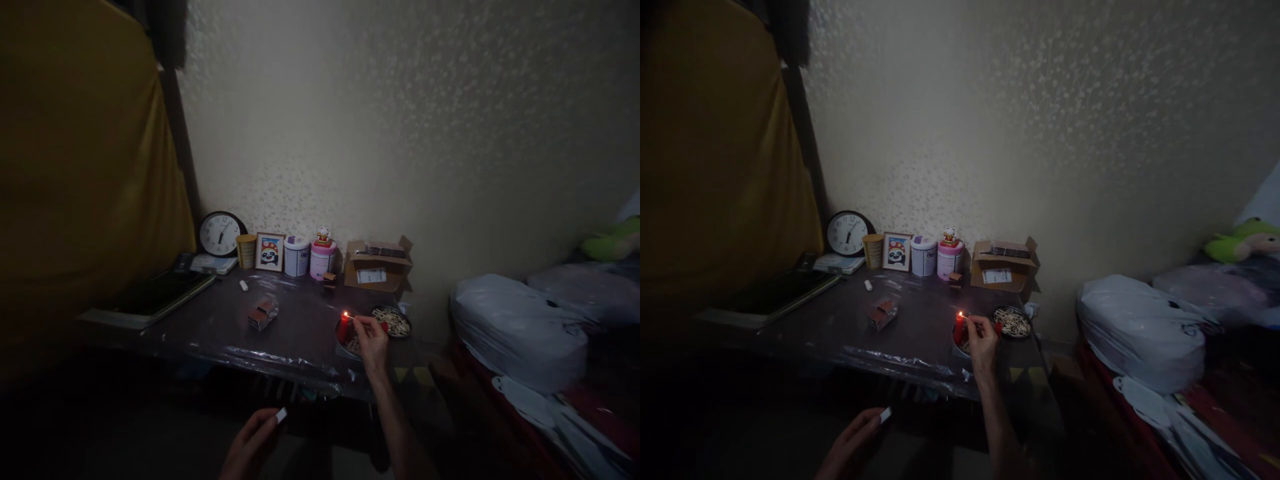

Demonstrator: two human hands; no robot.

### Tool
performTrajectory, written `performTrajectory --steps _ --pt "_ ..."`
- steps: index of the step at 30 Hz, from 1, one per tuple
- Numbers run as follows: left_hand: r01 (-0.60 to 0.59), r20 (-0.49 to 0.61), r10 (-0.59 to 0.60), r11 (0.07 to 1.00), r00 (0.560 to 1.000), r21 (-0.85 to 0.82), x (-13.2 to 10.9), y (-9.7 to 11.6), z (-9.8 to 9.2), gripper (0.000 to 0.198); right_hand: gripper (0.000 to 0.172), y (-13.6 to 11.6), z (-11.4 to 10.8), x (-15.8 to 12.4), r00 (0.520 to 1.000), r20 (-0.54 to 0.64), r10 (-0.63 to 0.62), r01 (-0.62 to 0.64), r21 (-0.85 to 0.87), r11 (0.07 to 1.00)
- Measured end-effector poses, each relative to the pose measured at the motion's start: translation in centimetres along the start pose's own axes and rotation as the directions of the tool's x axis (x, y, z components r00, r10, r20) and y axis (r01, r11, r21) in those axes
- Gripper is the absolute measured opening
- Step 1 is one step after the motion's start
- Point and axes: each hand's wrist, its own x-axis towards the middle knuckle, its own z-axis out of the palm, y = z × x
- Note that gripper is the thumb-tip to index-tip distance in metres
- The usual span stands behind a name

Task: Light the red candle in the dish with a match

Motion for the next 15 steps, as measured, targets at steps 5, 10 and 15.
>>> performTrajectory --steps 5,10,15 --pt "0.021 -0.006 -0.021 1.000 1.000 -0.009 0.2 -0.2 -0.1 0.038 0.022 0.0 0.0 -0.1 1.000 0.000 -0.003 0.003 0.001 1.000" --pt "0.034 0.038 -0.032 0.998 0.999 -0.060 0.4 -0.6 -0.3 0.031 0.021 0.0 0.1 -0.1 1.000 0.002 -0.002 0.002 0.002 1.000" --pt "0.040 -0.022 -0.041 0.998 0.999 -0.045 0.9 -1.1 -0.4 0.038 0.022 0.1 0.1 0.0 1.000 -0.003 0.000 0.000 0.005 1.000"
